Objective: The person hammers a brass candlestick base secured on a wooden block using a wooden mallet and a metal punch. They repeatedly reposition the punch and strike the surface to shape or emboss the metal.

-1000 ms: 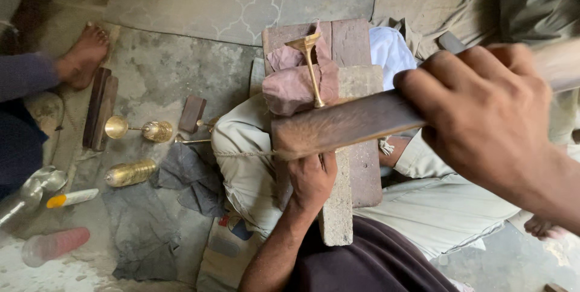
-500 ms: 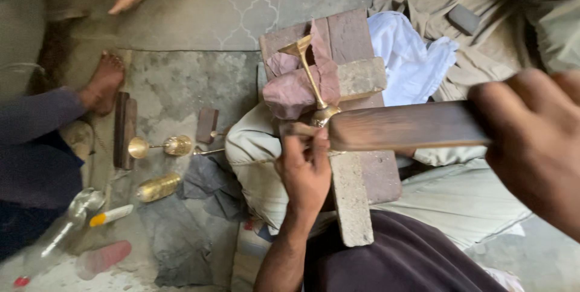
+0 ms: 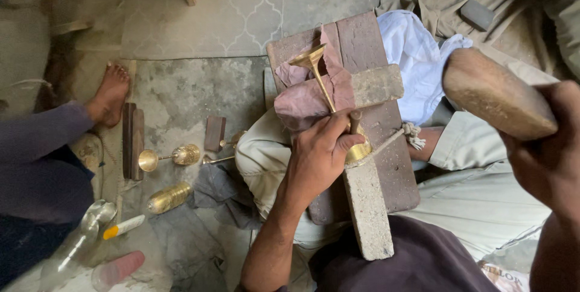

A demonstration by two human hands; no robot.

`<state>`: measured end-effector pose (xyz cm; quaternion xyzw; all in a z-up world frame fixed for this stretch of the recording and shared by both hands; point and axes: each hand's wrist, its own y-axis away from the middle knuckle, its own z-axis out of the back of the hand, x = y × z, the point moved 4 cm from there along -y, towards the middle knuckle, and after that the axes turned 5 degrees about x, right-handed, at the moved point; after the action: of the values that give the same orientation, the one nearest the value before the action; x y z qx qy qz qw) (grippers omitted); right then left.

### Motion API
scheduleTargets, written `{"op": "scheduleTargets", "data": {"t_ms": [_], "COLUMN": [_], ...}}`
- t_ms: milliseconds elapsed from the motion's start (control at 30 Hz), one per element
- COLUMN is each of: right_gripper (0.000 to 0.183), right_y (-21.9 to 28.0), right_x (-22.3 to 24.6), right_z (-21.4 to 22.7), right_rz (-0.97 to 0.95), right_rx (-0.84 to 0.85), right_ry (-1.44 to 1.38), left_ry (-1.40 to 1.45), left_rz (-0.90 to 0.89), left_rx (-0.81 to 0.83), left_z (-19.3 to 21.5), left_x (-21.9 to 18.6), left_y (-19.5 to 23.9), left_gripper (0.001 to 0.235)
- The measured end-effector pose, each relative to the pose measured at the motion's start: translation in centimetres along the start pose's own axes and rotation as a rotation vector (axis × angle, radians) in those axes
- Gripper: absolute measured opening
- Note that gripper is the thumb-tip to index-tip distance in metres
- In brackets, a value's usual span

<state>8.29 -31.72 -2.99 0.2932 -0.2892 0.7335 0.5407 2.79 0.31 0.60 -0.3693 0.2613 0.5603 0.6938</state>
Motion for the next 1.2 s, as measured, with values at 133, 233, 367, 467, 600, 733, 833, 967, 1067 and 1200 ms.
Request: {"op": "scheduleTargets", "data": {"t_ms": [133,233,367,467,600,733,833,967,1067,1200], "right_gripper": [0.014,0.026,0.035,0.04,0.038,0.037,0.037,0.041,0.035,0.046], "right_y": [-2.3,-4.5,-6.2,-6.2,-5.0,-3.4,-1.9,-0.4,0.9,3.0], "right_x": [4.3,8.1,10.6,10.0,8.5,7.5,7.7,7.9,9.1,9.7], "right_z": [-0.3,-0.2,0.8,0.2,0.5,0.4,0.4,0.4,0.0,0.3], "right_rz": [-0.027,0.079,0.089,0.048,0.009,-0.046,0.021,-0.101,-0.013,-0.001], "right_rx": [0.072,0.261,0.127,0.25,0.201,0.129,0.093,0.056,0.019,0.002], "right_ry": [-0.146,0.493,0.024,0.411,0.275,0.227,0.348,0.198,0.464,0.295], "left_ry": [-0.009,0.007,-0.009,0.064,0.072,-0.008,-0.055,0.04,0.002,0.025], "left_rz": [0.035,0.027,-0.042,-0.018,0.005,-0.059,-0.066,-0.054,-0.161,-0.088], "left_rx": [0.065,0.102,0.096,0.211,0.285,0.254,0.254,0.304,0.238,0.316], "left_z": [-0.2,-0.4,0.1,-0.1,-0.1,0.3,0.1,-0.2,-0.3,-1.1], "left_x": [0.0,-0.4,-0.8,-0.7,-0.5,-0.6,-0.1,1.0,1.3,2.4], "left_y": [-0.5,-0.8,-0.9,-1.1,-1.2,-1.6,-0.7,0.1,0.9,1.2], "left_gripper": [0.03,0.032,0.036,0.044,0.047,0.046,0.043,0.044,0.04,0.038]}}
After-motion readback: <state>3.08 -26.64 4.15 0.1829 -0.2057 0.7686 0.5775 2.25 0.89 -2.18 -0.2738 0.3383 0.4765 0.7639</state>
